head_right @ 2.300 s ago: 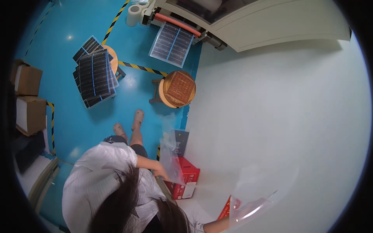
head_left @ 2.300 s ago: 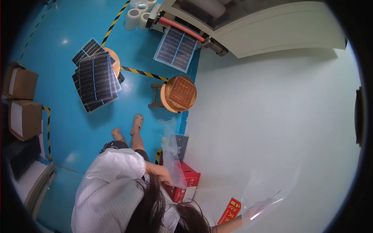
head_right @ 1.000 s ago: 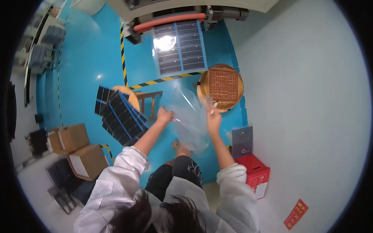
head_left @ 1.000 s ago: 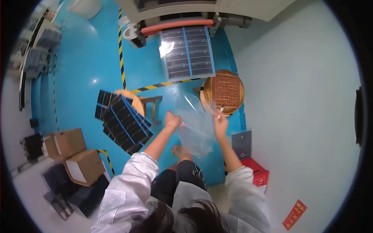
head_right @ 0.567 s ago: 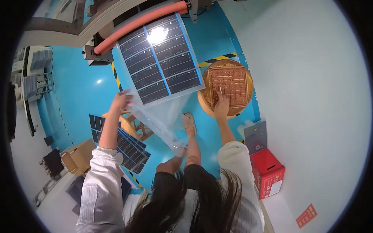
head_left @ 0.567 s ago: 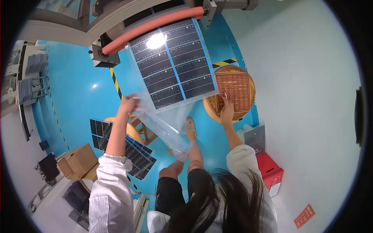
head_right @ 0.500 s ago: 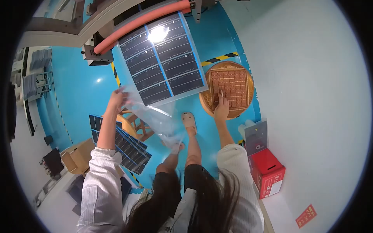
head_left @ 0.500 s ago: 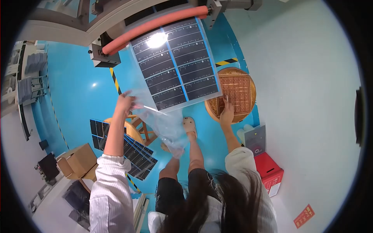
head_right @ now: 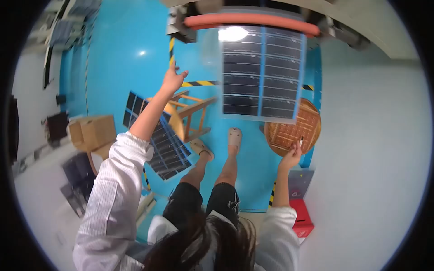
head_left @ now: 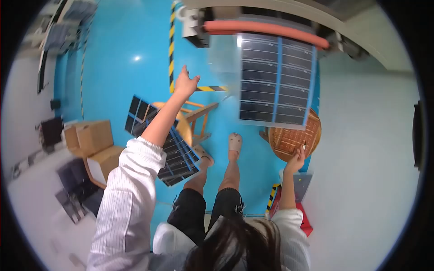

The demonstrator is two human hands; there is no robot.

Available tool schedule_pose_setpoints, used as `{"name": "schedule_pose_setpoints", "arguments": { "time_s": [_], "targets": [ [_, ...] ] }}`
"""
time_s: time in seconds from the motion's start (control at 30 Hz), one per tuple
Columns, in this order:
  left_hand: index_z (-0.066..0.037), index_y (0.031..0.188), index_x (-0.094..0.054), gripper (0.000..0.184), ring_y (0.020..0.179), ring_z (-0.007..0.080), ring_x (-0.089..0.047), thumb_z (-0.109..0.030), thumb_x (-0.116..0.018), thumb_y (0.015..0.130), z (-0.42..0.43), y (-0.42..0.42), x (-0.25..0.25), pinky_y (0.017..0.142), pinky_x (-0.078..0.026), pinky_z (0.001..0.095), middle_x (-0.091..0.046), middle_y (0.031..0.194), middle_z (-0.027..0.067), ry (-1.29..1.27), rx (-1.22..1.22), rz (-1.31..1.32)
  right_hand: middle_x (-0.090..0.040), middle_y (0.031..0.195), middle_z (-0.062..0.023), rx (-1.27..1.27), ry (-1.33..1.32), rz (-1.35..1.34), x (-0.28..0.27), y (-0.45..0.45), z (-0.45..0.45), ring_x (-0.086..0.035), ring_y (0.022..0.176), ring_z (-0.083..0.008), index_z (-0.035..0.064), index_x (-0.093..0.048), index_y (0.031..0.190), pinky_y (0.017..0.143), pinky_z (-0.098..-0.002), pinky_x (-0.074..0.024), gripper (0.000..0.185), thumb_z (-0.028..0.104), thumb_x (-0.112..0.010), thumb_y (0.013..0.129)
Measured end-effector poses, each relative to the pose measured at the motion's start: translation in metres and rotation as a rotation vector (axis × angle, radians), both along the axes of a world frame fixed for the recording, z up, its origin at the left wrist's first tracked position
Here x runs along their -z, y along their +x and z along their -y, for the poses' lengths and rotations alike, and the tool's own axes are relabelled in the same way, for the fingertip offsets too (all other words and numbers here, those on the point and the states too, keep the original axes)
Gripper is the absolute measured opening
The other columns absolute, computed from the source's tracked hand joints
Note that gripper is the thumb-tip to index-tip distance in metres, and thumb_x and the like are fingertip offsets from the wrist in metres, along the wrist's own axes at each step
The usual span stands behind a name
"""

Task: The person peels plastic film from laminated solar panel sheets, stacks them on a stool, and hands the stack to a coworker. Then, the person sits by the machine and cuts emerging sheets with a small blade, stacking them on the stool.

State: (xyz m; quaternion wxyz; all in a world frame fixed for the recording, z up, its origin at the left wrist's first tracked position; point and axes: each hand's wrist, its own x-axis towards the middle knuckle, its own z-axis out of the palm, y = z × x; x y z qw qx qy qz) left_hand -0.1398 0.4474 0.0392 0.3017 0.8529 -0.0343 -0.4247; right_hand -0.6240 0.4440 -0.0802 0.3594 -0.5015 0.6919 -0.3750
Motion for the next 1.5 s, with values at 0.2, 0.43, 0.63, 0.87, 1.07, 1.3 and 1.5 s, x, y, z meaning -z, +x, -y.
{"name": "schedule_pose_setpoints", "arguments": {
  "time_s": [0.2,0.43,0.63,0.87,1.07,1.3,1.5],
  "targets": [
    [-0.005,0.117,-0.052,0.04,0.103,0.0297,-0.054,-0.011,-0.058,0.078,-0.192,0.061,-0.058,0.087,-0.043,0.035,-0.055,0.111,0.0177,-0.161,0.23,0.811,-0.057,0.102,-0.0134,-0.766,0.159,-0.099,-0.066,0.091,-0.072,-0.057,0.085,-0.0179,0.0015,-0.051,0.116,0.073,-0.0283,-0.0458,0.032,-0.003,-0.042,0.086],
    [-0.004,0.131,-0.033,0.081,0.117,0.0318,-0.04,-0.048,-0.064,0.071,-0.398,0.063,-0.004,0.093,-0.035,0.0437,-0.039,0.13,0.019,0.223,-0.563,0.297,-0.057,0.092,-0.0139,-0.924,0.358,0.118,-0.092,0.231,-0.128,-0.058,0.083,-0.0235,0.0,-0.054,0.11,0.073,-0.0326,-0.0454,0.029,0.018,-0.052,0.087],
    [-0.006,0.128,-0.038,0.076,0.11,0.0254,-0.045,-0.055,-0.061,0.075,-0.415,-0.056,0.012,0.089,-0.039,0.0383,-0.042,0.127,0.0147,-0.121,-0.752,-0.398,-0.057,0.086,-0.0155,-1.127,0.307,-0.17,-0.072,0.27,-0.174,-0.057,0.076,-0.0245,-0.0028,-0.056,0.105,0.068,-0.0341,-0.0454,0.037,0.022,-0.063,0.08],
    [0.001,0.112,-0.05,0.043,0.092,0.0169,-0.056,-0.025,-0.065,0.08,-0.409,-0.107,0.021,0.083,-0.044,0.0299,-0.06,0.102,0.0088,-0.343,-0.724,-0.204,-0.055,0.066,-0.0116,-1.111,0.156,-0.225,-0.078,0.256,-0.182,-0.048,0.058,-0.0203,-0.0048,-0.059,0.087,0.056,-0.0324,-0.041,0.029,0.016,-0.072,0.071],
    [0.001,0.108,-0.052,0.039,0.088,0.0151,-0.057,-0.016,-0.068,0.077,-0.407,-0.161,0.005,0.08,-0.046,0.0288,-0.061,0.099,0.0081,-0.485,-0.831,-0.218,-0.052,0.06,-0.0044,-1.16,0.353,-0.233,-0.112,0.216,-0.165,-0.042,0.054,-0.0107,-0.003,-0.058,0.088,0.05,-0.0273,-0.0372,0.028,0.013,-0.073,0.071],
    [0.0,0.107,-0.053,0.037,0.086,0.0148,-0.057,-0.007,-0.069,0.074,-0.401,-0.197,-0.022,0.079,-0.047,0.0302,-0.061,0.098,0.0066,-0.596,-1.037,-0.224,-0.047,0.069,0.0039,-1.131,0.588,-0.052,-0.144,0.194,-0.159,-0.039,0.06,-0.006,0.0003,-0.054,0.086,0.052,-0.0199,-0.0342,0.022,0.004,-0.071,0.072],
    [0.001,0.107,-0.052,0.036,0.086,0.0141,-0.057,-0.005,-0.068,0.075,-0.396,-0.186,-0.051,0.079,-0.046,0.0289,-0.061,0.098,0.007,-0.632,-1.0,-0.11,-0.043,0.071,0.0041,-1.186,0.515,-0.039,-0.174,0.201,-0.158,-0.038,0.064,-0.006,0.0011,-0.053,0.084,0.058,-0.0193,-0.0362,0.022,0.004,-0.071,0.072]
  ]
}}
